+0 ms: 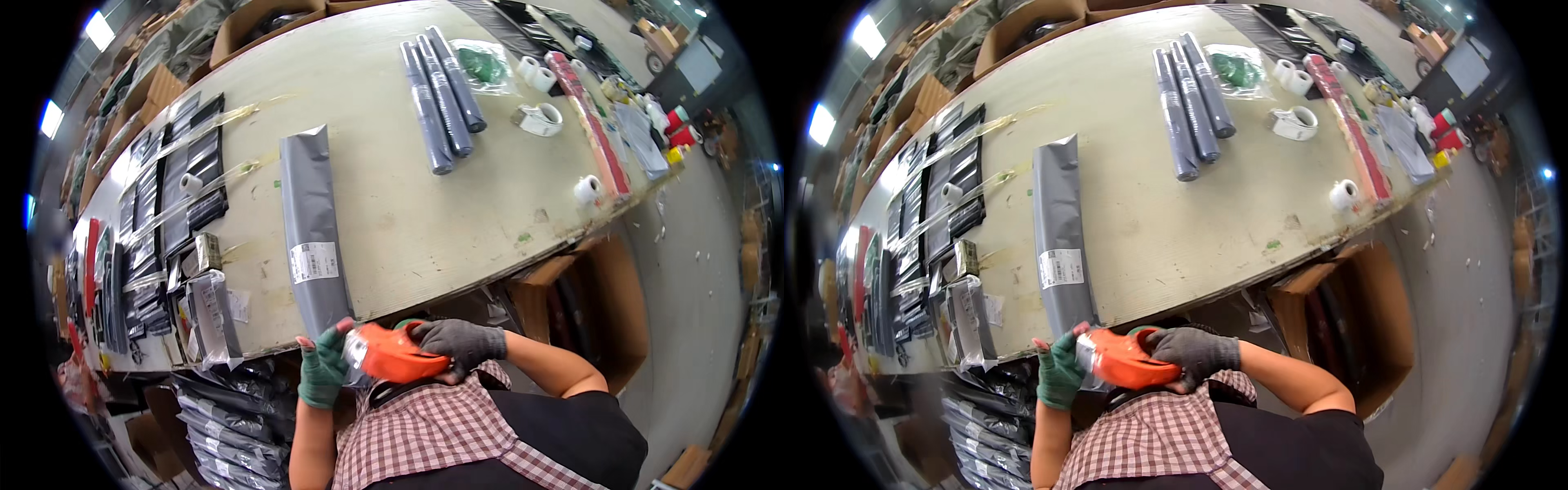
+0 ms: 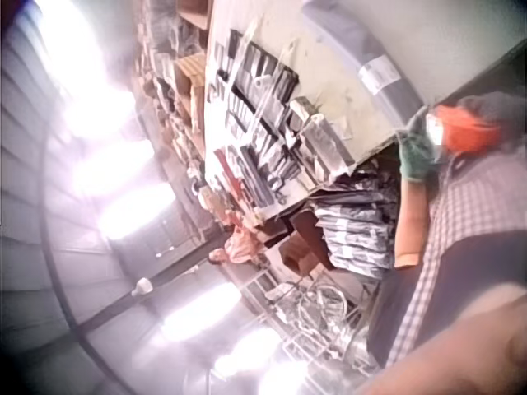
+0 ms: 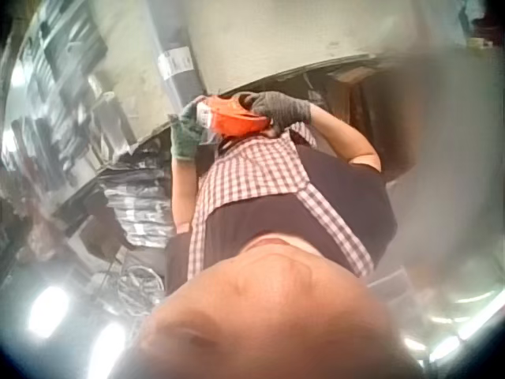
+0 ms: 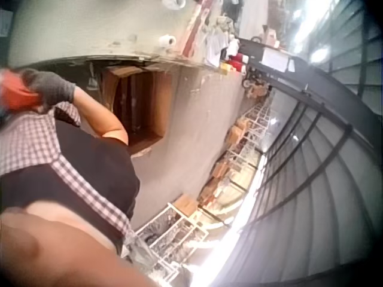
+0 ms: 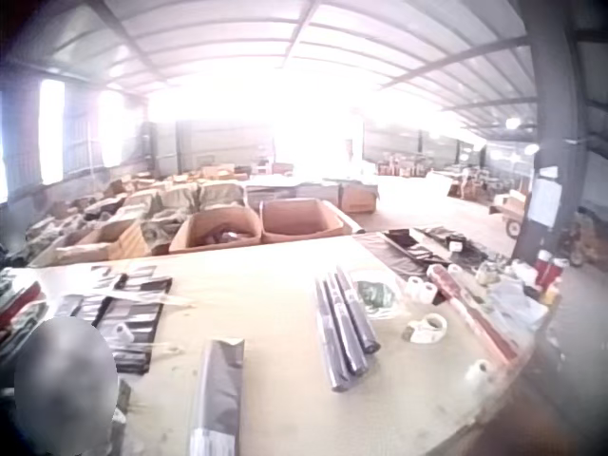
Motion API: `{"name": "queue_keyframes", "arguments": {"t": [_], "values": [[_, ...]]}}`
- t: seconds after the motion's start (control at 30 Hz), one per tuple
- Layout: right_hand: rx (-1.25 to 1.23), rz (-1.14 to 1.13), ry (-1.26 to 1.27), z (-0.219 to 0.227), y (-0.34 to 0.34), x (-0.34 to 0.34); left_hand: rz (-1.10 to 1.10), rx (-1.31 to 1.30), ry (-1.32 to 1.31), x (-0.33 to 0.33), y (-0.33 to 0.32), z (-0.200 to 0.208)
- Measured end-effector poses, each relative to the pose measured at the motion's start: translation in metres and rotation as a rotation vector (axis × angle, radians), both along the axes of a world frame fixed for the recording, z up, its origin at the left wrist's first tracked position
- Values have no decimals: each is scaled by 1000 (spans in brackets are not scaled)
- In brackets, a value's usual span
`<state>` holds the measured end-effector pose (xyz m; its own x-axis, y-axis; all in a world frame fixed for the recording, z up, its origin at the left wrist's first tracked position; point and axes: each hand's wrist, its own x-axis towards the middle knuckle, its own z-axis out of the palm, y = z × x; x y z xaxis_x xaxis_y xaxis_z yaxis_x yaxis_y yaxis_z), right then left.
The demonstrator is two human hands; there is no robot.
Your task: The person places long cylindrical items into grey and black plastic mailing sleeves, applies shipping labels to the sleeves, and secures them with orange tape before placing the packaged items into a large cardboard box.
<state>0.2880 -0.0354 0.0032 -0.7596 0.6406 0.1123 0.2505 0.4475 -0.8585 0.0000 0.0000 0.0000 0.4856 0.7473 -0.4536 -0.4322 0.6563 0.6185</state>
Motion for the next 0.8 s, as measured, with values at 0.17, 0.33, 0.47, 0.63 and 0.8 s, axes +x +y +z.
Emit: {"name": "queue_keyframes", "arguments": {"t": [0.17,0.33,0.47,0.63,0.8], "values": [[-71,138,-46,5,-10,-41,-38,16,80,-41,-33,8],[-202,37,-130,-7,-31,-45,370,234,482,-51,-54,-46],[-628,-252,34,-15,-58,13,687,320,931,-135,-48,-32],[-691,-450,-399,-87,-42,-15,218,211,965,-103,-35,-160],[-374,-473,-352,-102,-39,-72,-611,354,1358,-80,-34,-166]]}}
